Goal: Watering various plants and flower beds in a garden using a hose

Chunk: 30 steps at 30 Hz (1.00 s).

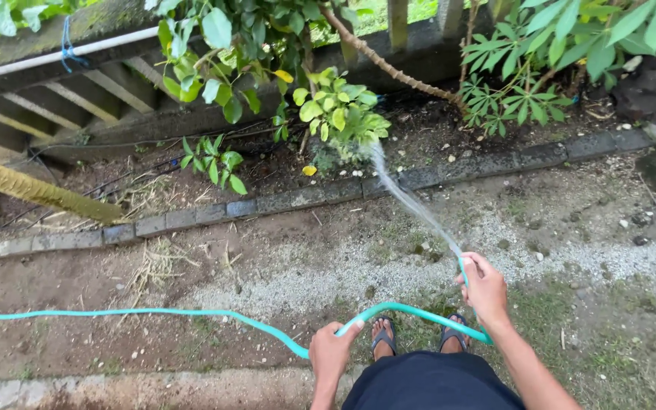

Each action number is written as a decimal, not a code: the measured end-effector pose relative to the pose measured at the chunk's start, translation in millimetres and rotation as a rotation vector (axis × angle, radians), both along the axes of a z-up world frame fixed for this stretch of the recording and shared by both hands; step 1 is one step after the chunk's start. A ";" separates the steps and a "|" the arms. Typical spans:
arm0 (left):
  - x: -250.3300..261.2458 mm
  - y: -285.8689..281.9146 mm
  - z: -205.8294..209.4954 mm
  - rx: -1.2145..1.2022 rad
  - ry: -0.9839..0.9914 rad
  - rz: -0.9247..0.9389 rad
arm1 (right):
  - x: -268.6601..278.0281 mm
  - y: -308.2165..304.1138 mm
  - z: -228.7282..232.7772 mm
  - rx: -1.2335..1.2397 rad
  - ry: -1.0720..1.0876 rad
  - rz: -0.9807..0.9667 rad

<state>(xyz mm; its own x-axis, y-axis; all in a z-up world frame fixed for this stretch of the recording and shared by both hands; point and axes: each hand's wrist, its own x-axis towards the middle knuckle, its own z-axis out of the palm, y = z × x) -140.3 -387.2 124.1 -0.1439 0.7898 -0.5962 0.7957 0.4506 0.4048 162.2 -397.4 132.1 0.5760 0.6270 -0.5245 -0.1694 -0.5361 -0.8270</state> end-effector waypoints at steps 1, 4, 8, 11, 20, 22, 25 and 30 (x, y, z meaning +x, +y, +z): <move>0.1 -0.1 -0.8 0.001 0.001 0.000 | 4.0 -1.8 -9.3 0.008 -0.002 -0.045; -1.2 1.0 -8.4 -0.009 0.020 -0.002 | 16.3 -8.9 -24.5 0.022 -0.003 -0.097; -4.0 4.4 -11.7 -0.022 0.028 0.002 | 61.3 -29.5 -68.1 0.114 -0.068 -0.318; -3.1 6.8 -4.4 -0.050 0.052 0.000 | 74.8 -42.7 -12.1 0.044 -0.017 -0.430; 1.1 17.1 -42.4 -0.049 0.102 -0.141 | 104.3 -77.3 -68.6 0.196 -0.050 -0.543; 5.3 24.5 -49.6 -0.085 0.136 -0.172 | 101.6 -78.4 -77.2 0.204 -0.034 -0.585; 13.4 34.1 -48.9 -0.147 0.185 -0.189 | 96.8 -75.7 -37.4 0.147 -0.019 -0.654; 3.2 44.9 -63.5 -0.133 0.194 -0.223 | 97.9 -81.0 -34.4 0.072 -0.025 -0.643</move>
